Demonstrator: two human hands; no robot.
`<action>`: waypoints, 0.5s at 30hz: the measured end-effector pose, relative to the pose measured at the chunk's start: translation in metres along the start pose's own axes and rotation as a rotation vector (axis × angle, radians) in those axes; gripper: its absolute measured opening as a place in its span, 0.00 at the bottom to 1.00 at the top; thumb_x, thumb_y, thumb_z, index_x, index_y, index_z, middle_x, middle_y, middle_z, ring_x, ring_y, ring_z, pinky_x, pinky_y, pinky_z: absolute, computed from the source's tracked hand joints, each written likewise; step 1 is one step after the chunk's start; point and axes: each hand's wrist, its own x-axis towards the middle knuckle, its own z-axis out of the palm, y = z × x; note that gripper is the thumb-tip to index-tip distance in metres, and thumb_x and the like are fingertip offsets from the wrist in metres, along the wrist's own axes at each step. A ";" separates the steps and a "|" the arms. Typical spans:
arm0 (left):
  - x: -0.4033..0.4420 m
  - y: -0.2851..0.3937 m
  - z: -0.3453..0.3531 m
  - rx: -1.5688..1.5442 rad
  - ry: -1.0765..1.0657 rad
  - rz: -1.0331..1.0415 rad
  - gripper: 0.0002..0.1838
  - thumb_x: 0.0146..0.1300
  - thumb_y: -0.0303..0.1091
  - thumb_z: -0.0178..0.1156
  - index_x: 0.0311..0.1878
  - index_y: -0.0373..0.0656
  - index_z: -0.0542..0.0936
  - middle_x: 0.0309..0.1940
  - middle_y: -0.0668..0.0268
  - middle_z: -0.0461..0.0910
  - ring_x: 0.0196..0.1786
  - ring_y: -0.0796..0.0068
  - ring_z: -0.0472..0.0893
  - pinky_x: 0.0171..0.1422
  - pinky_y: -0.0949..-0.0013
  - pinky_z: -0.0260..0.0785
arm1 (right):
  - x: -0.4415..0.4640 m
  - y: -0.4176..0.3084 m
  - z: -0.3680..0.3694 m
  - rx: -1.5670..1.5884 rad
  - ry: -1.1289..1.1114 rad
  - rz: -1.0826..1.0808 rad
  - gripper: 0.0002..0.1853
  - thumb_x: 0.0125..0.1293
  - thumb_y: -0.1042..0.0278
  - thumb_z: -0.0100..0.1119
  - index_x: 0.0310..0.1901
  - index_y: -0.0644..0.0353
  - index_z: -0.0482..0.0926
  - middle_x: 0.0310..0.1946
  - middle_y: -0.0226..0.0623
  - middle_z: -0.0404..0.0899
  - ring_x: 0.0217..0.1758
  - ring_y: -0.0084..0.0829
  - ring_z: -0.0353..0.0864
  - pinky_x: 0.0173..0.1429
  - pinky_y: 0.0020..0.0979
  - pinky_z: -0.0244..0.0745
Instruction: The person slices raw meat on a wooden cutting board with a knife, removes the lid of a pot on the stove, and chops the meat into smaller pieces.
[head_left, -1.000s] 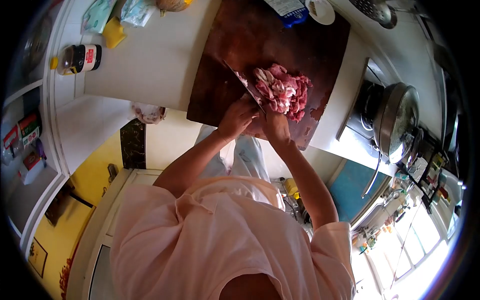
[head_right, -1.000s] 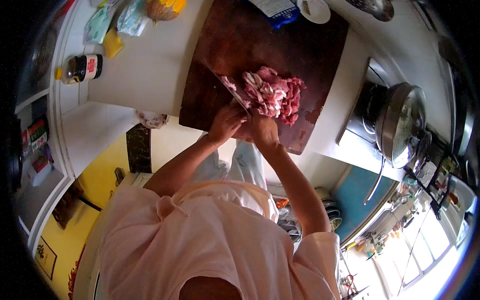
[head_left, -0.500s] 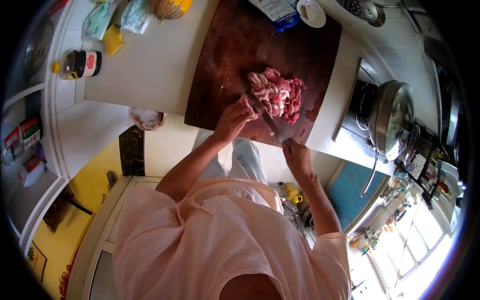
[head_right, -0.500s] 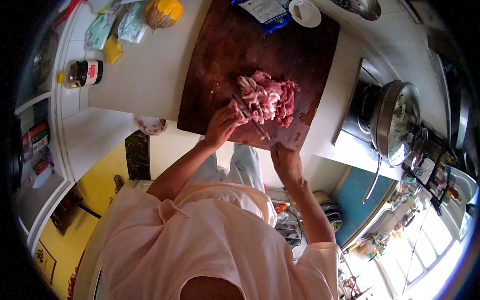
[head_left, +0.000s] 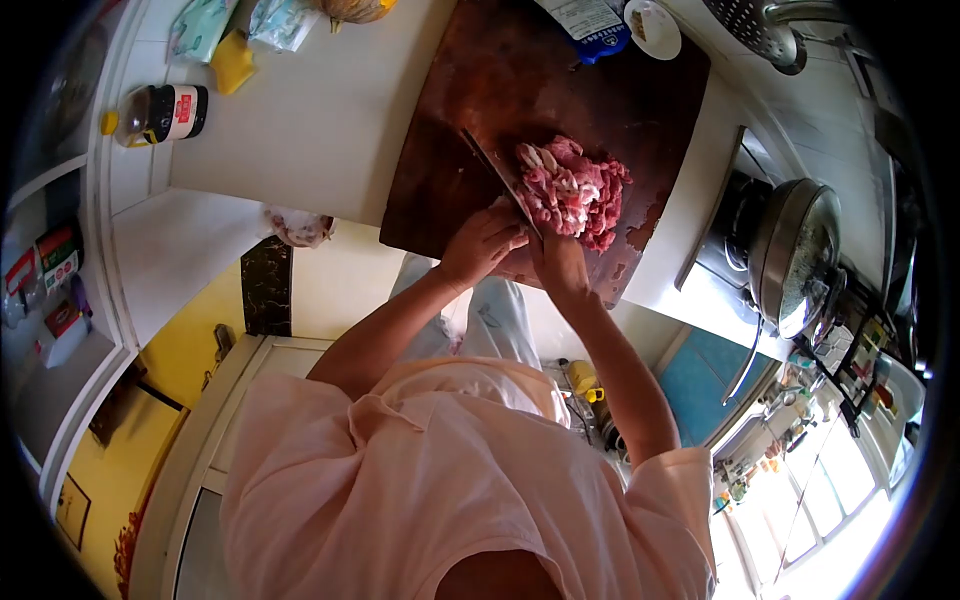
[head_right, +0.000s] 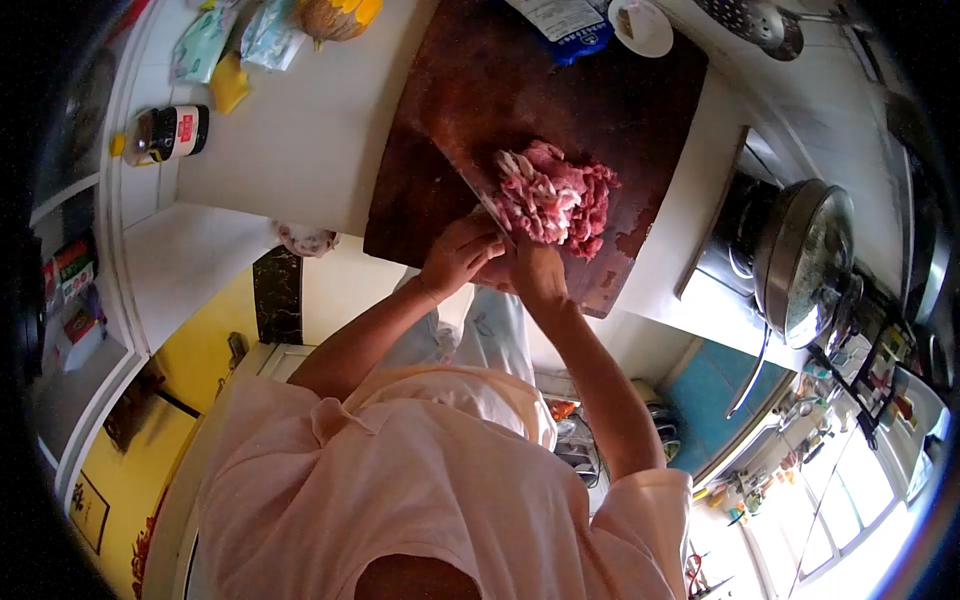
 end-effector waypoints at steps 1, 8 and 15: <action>-0.006 0.000 0.004 0.023 -0.022 0.026 0.09 0.58 0.29 0.61 0.42 0.43 0.79 0.46 0.62 0.78 0.54 0.58 0.76 0.56 0.60 0.70 | 0.002 0.000 -0.001 0.028 -0.009 -0.005 0.11 0.65 0.65 0.53 0.39 0.65 0.76 0.26 0.58 0.76 0.31 0.57 0.77 0.31 0.47 0.71; -0.010 0.004 0.000 0.153 0.018 0.082 0.16 0.54 0.29 0.65 0.47 0.42 0.77 0.48 0.63 0.77 0.57 0.60 0.75 0.59 0.61 0.70 | -0.008 -0.011 -0.048 0.120 0.073 0.099 0.12 0.66 0.63 0.56 0.39 0.66 0.76 0.21 0.53 0.74 0.23 0.44 0.78 0.28 0.41 0.69; -0.018 -0.007 0.005 0.040 0.014 0.145 0.17 0.62 0.29 0.59 0.55 0.43 0.76 0.57 0.62 0.74 0.64 0.55 0.71 0.65 0.56 0.66 | -0.070 -0.013 -0.065 -0.002 0.006 0.090 0.08 0.66 0.66 0.54 0.39 0.63 0.75 0.24 0.52 0.76 0.28 0.53 0.77 0.31 0.46 0.71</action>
